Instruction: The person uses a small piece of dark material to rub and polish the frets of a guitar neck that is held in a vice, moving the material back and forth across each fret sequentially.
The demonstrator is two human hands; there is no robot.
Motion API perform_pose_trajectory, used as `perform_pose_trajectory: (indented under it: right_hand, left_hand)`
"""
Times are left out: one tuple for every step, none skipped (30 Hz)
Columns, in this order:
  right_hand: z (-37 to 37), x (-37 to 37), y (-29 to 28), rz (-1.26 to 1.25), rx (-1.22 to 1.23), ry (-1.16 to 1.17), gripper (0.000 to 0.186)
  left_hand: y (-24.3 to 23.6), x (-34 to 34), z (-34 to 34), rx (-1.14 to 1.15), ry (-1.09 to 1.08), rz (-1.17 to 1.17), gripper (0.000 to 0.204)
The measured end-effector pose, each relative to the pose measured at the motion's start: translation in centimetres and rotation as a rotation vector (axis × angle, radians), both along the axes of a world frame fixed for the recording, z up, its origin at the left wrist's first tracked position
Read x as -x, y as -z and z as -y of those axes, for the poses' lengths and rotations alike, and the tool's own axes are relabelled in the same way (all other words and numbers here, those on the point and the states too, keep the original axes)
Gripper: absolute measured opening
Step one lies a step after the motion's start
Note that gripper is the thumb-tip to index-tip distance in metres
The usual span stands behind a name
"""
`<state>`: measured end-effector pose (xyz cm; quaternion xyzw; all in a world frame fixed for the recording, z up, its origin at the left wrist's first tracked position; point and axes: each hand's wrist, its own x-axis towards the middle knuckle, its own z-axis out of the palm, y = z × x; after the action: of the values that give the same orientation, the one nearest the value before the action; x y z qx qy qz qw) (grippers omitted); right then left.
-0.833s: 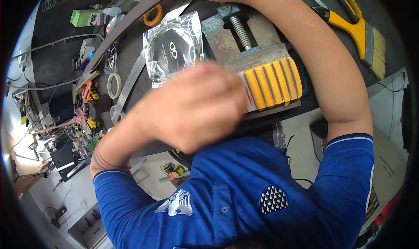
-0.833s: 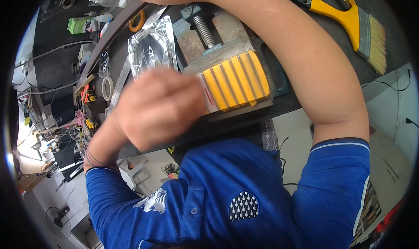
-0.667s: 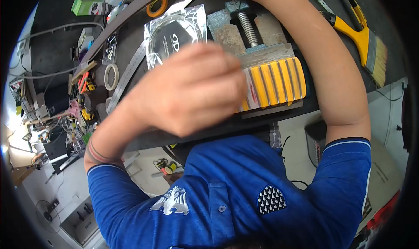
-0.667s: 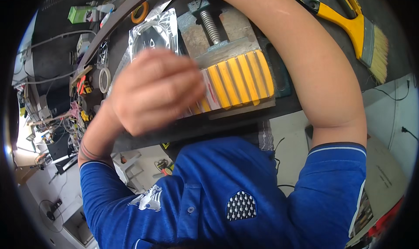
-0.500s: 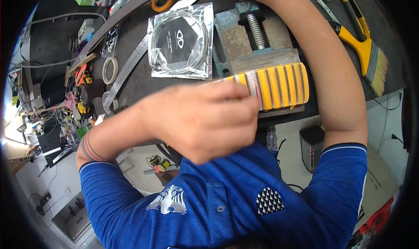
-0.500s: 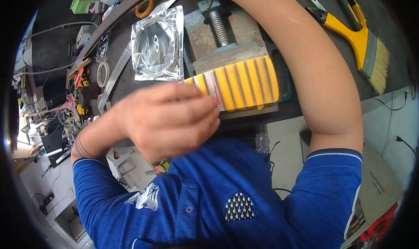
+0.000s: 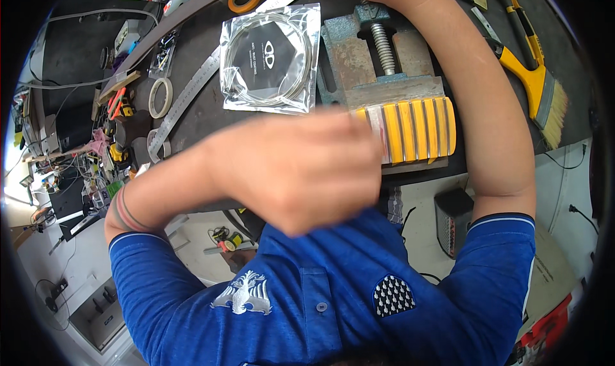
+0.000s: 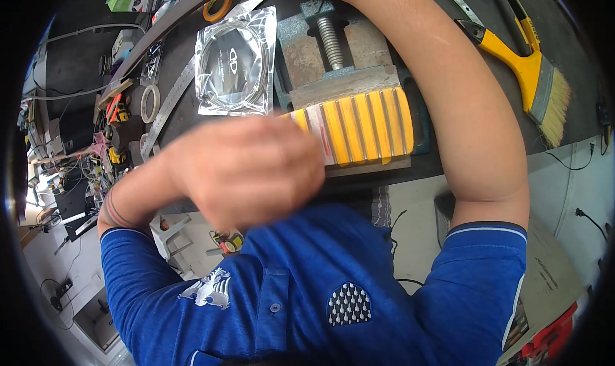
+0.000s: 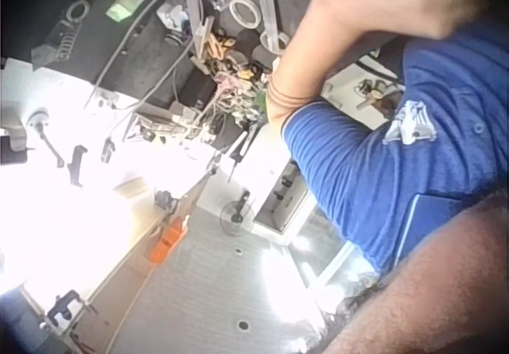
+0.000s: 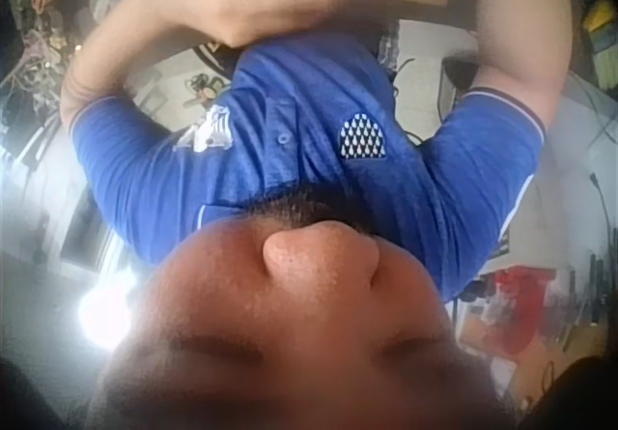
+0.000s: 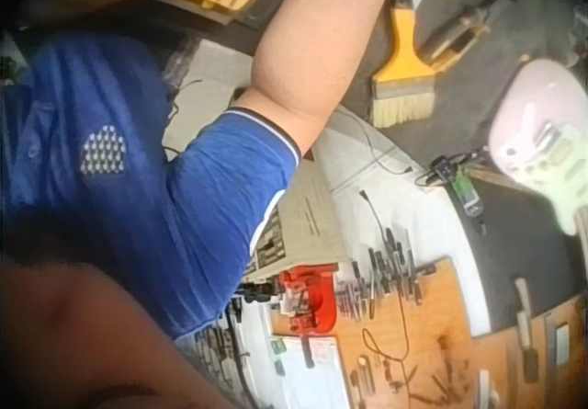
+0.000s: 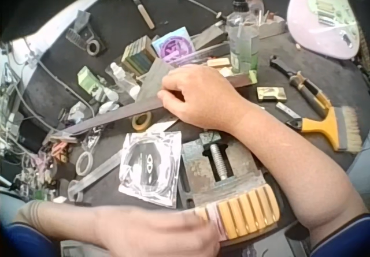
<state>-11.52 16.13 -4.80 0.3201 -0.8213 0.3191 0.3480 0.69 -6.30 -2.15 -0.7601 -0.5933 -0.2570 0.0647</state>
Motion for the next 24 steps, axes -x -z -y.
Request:
perform_pose_trajectory:
  right_hand:
    - [1.0, 0.3, 0.3, -0.002, 0.012, -0.026, 0.027]
    - [-0.6, -0.7, -0.4, 0.036, -0.022, 0.028, 0.027]
    - [-0.3, -0.2, -0.1, 0.061, -0.022, 0.018, 0.027]
    - [0.1, 0.3, 0.3, 0.057, -0.014, 0.004, 0.027]
    - [0.2, 0.2, 0.3, 0.042, -0.009, -0.006, 0.027]
    - [0.3, 0.2, 0.4, 0.026, -0.004, -0.016, 0.027]
    - [0.4, 0.1, 0.4, 0.005, 0.004, 0.002, 0.027]
    - [0.5, 0.0, 0.5, 0.007, 0.005, -0.001, 0.027]
    - [0.6, 0.2, 0.3, 0.014, 0.004, -0.008, 0.027]
    - [0.8, 0.3, 0.1, 0.021, 0.003, -0.016, 0.027]
    - [-0.2, -0.1, -0.2, 0.025, -0.011, 0.012, 0.027]
    - [-1.2, -0.5, -0.4, 0.025, -0.031, 0.043, 0.027]
    - [-0.5, -0.2, -0.1, 0.018, -0.024, 0.024, 0.027]
    - [0.2, 0.1, 0.3, 0.012, -0.017, 0.007, 0.027]
    - [0.9, 0.1, 0.4, 0.015, -0.015, -0.004, 0.027]
    - [0.9, 0.2, 0.5, 0.019, 0.004, -0.015, 0.028]
    - [1.0, 0.2, 0.6, 0.023, 0.025, -0.025, 0.029]
    - [0.9, 0.4, 0.7, 0.026, 0.023, -0.015, 0.029]
    - [-0.6, -0.6, -0.3, 0.023, -0.010, 0.025, 0.029]
    - [-0.9, -0.8, -0.5, 0.016, -0.020, 0.027, 0.029]
    - [-0.4, -0.6, -0.2, 0.049, -0.006, 0.009, 0.030]
    - [0.1, -0.4, 0.3, 0.049, 0.008, -0.003, 0.030]
    - [0.1, -0.1, 0.3, 0.035, 0.007, -0.006, 0.030]
    - [0.1, 0.2, 0.3, 0.021, 0.007, -0.008, 0.030]
  left_hand:
    - [1.6, 3.3, 0.2, -0.130, -0.011, -0.177, 0.031]
    - [0.5, 4.3, -0.9, -0.154, 0.039, -0.174, 0.031]
    - [-0.1, 3.3, -0.4, -0.065, 0.017, -0.125, 0.031]
    - [-0.9, 1.3, 0.0, 0.020, 0.022, -0.043, 0.032]
    - [-1.7, -0.3, 0.1, 0.079, 0.024, 0.014, 0.032]
    - [-1.7, -0.2, 0.2, 0.061, 0.015, 0.024, 0.031]
    - [-1.7, -0.1, 0.3, 0.044, 0.005, 0.034, 0.030]
    - [-1.2, 1.0, 0.0, -0.042, -0.002, -0.023, 0.028]
    - [-0.8, 2.1, -0.2, -0.128, -0.021, -0.081, 0.027]
    - [-0.3, 3.0, -0.1, -0.210, -0.051, -0.135, 0.026]
    - [-1.0, 1.0, -0.3, -0.104, -0.019, -0.057, 0.029]
    - [-0.9, 1.0, -0.8, -0.080, 0.020, -0.033, 0.031]
    - [-0.7, 0.6, -0.3, -0.028, 0.011, -0.019, 0.035]
    - [-0.5, 0.3, 0.1, 0.021, 0.001, -0.004, 0.038]
    - [0.8, 3.8, 0.4, -0.089, 0.011, -0.178, 0.034]
    - [0.3, 4.0, 0.4, -0.090, 0.006, -0.181, 0.032]
    - [-0.1, 4.0, 0.5, -0.087, -0.006, -0.182, 0.030]
    - [-0.7, 1.9, 0.6, -0.025, -0.008, -0.093, 0.030]
    - [-2.1, -0.3, -0.2, 0.009, 0.033, -0.006, 0.029]
    - [-2.6, -0.2, -0.5, 0.043, 0.052, -0.024, 0.027]
    - [-2.8, 0.0, -0.3, 0.089, 0.047, -0.040, 0.026]
    - [-2.6, 2.0, -0.3, 0.106, -0.019, 0.149, 0.025]
    - [-2.7, 2.5, -0.1, 0.097, -0.074, 0.032, 0.025]
    - [-2.6, 2.1, -0.1, 0.093, -0.055, -0.022, 0.026]
